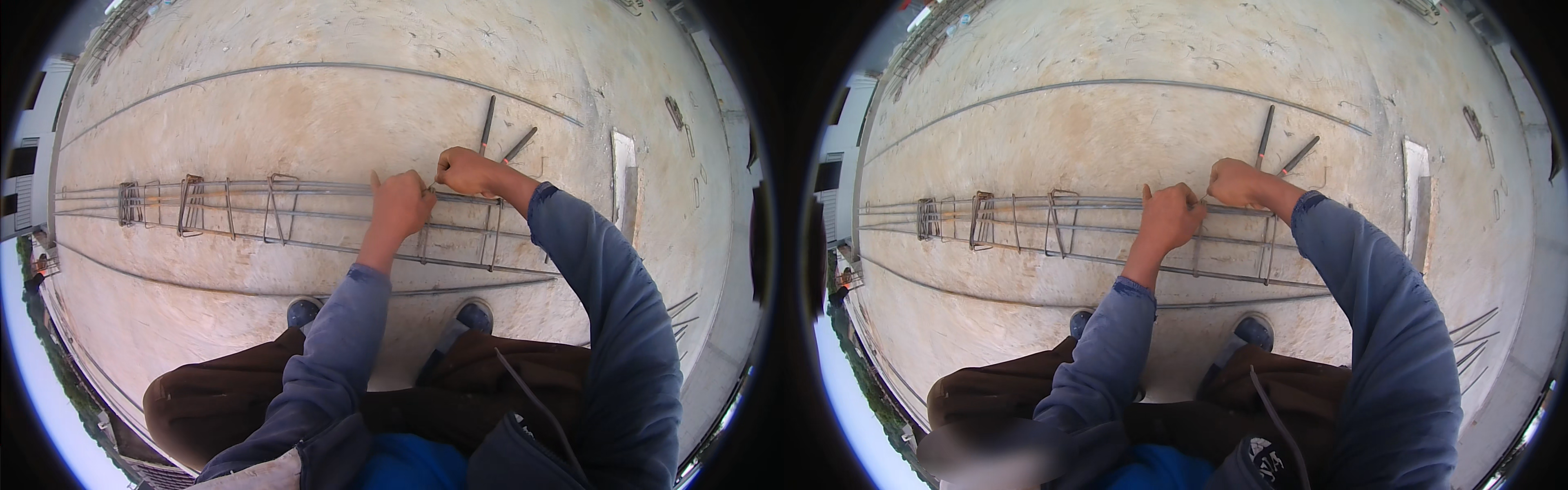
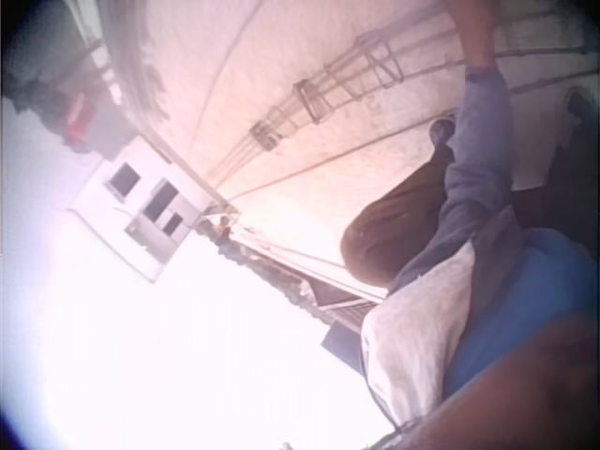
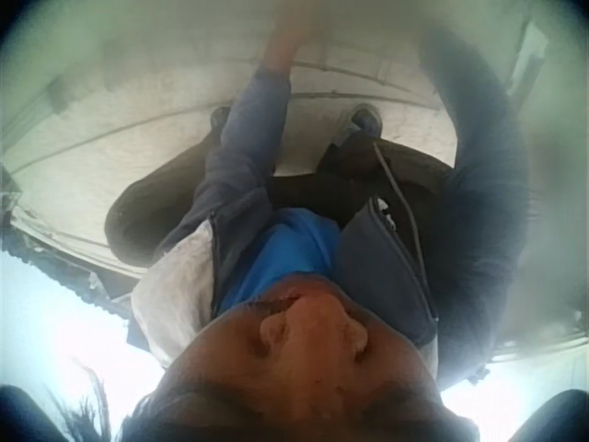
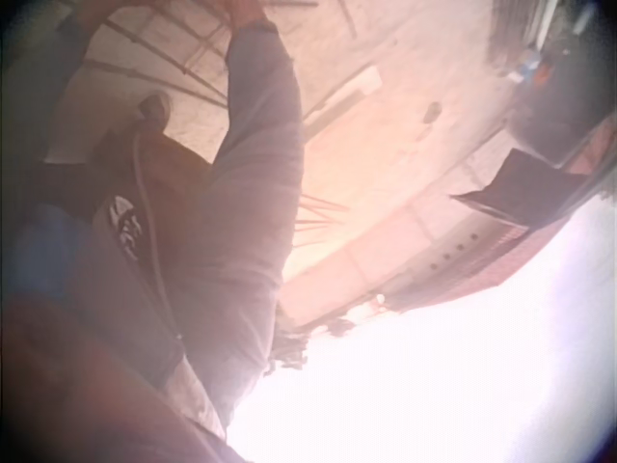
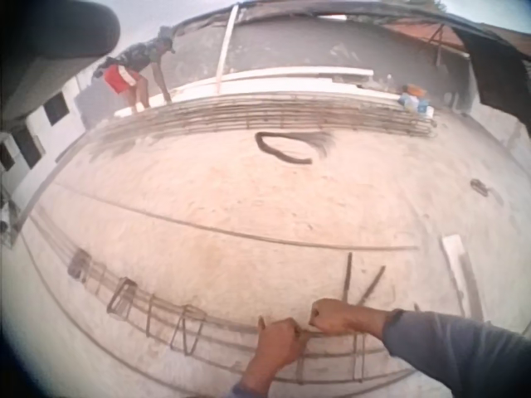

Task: The person assembles a rebar cage on a concrete floor by tying intersecting steel bars with wire. They use pliers to twist and secure the wire at multiple joints, moving along the structure to complete the assembly.

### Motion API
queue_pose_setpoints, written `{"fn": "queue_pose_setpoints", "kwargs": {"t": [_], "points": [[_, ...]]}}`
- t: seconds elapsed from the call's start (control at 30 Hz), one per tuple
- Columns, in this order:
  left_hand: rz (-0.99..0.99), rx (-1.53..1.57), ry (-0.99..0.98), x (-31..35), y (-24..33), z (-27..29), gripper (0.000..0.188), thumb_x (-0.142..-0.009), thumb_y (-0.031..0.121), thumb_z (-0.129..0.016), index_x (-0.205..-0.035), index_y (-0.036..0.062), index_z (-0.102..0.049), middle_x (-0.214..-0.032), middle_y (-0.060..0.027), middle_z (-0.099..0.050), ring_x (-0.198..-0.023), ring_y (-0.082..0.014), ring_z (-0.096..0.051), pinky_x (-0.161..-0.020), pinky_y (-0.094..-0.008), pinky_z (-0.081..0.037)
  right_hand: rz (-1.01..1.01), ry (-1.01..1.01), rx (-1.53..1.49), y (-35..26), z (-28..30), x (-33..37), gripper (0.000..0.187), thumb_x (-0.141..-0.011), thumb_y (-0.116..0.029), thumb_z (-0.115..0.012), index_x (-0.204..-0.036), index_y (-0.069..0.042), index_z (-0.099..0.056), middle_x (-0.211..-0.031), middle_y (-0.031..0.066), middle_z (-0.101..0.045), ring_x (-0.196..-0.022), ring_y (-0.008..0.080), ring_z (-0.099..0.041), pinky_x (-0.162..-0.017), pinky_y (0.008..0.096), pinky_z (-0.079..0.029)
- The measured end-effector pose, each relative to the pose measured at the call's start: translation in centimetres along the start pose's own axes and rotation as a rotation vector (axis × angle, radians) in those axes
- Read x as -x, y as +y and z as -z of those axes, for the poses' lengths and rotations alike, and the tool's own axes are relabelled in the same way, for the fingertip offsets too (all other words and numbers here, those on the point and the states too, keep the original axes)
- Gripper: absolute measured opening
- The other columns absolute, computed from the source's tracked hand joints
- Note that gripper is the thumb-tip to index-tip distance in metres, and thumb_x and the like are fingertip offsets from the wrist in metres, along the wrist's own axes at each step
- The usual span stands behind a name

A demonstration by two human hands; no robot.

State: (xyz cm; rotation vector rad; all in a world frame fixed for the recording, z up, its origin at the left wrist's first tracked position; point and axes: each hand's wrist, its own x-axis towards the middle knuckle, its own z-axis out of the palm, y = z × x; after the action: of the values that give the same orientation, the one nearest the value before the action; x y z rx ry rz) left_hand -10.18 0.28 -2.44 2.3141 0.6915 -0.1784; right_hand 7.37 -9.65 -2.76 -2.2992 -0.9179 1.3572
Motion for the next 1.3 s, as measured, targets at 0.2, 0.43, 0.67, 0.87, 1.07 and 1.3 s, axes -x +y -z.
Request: {"fn": "queue_pose_setpoints", "kwargs": {"t": [0.2,0.43,0.67,0.87,1.07,1.3], "points": [[-0.224,0.084,0.011,1.4,-1.5,0.2,0.015,-0.094,0.02,-0.076,-0.104,0.0093,-0.075,-0.116,-0.0139,-0.078,-0.118,-0.0347,-0.071,-0.132,-0.0637,-0.022,0.201,0.062,0.22,0.9,-1.6,-2.0,0.024,-0.088,-0.017,-0.073,-0.1,0.004,-0.077,-0.096,0.0266,-0.076,-0.087,0.0381,-0.074,-0.08,0.0459,-0.059],[-0.308,0.149,-0.012,2.1,-1.9,1.6,0.008,-0.1,0.015,-0.071,-0.106,0.0099,-0.072,-0.121,-0.0119,-0.076,-0.118,-0.0354,-0.068,-0.131,-0.0624,-0.025,0.11,-0.255,0.117,-1.1,1.1,-0.8,0.029,-0.092,-0.019,-0.073,-0.115,-0.002,-0.078,-0.088,0.0129,-0.075,-0.079,0.0238,-0.07,-0.058,0.0393,-0.052],[-0.134,0.307,0.042,1.3,-2.4,0.7,0.015,-0.106,0.018,-0.067,-0.114,0.005,-0.068,-0.102,-0.0142,-0.078,-0.102,-0.0355,-0.072,-0.118,-0.0577,-0.037,-0.028,-0.249,-0.101,-1.5,3.0,1.7,0.046,-0.093,-0.013,-0.071,-0.138,-0.003,-0.064,-0.095,0.0118,-0.073,-0.078,0.0189,-0.066,-0.058,0.0368,-0.048],[-0.054,0.358,0.093,0.4,-0.3,-1.6,0.017,-0.108,0.023,-0.064,-0.115,0.009,-0.069,-0.096,-0.0068,-0.08,-0.098,-0.0259,-0.074,-0.117,-0.0542,-0.031,0.07,0.056,-0.233,1.6,-0.4,0.8,0.041,-0.092,-0.004,-0.069,-0.132,-0.001,-0.058,-0.102,0.0121,-0.072,-0.083,0.0196,-0.066,-0.067,0.0365,-0.051],[-0.001,0.413,0.147,0.5,-1.1,-1.8,0.016,-0.108,0.025,-0.064,-0.115,0.0118,-0.07,-0.097,-0.0041,-0.081,-0.099,-0.0225,-0.074,-0.119,-0.0481,-0.029,0.04,0.112,-0.434,-0.7,-0.8,1.9,0.038,-0.091,0.001,-0.068,-0.126,-0.002,-0.055,-0.102,0.0095,-0.067,-0.083,0.0179,-0.065,-0.07,0.0357,-0.052],[-0.151,0.2,0.085,0.3,-1.7,0.0,0.037,-0.105,0.039,-0.07,-0.124,0.0077,-0.074,-0.113,-0.0148,-0.08,-0.11,-0.0315,-0.075,-0.11,-0.0471,-0.046,0.191,0.194,-0.625,0.0,-2.3,3.0,0.028,-0.092,0.009,-0.062,-0.116,-0.005,-0.054,-0.108,0.0077,-0.061,-0.084,0.0159,-0.065,-0.072,0.0342,-0.053]]}}
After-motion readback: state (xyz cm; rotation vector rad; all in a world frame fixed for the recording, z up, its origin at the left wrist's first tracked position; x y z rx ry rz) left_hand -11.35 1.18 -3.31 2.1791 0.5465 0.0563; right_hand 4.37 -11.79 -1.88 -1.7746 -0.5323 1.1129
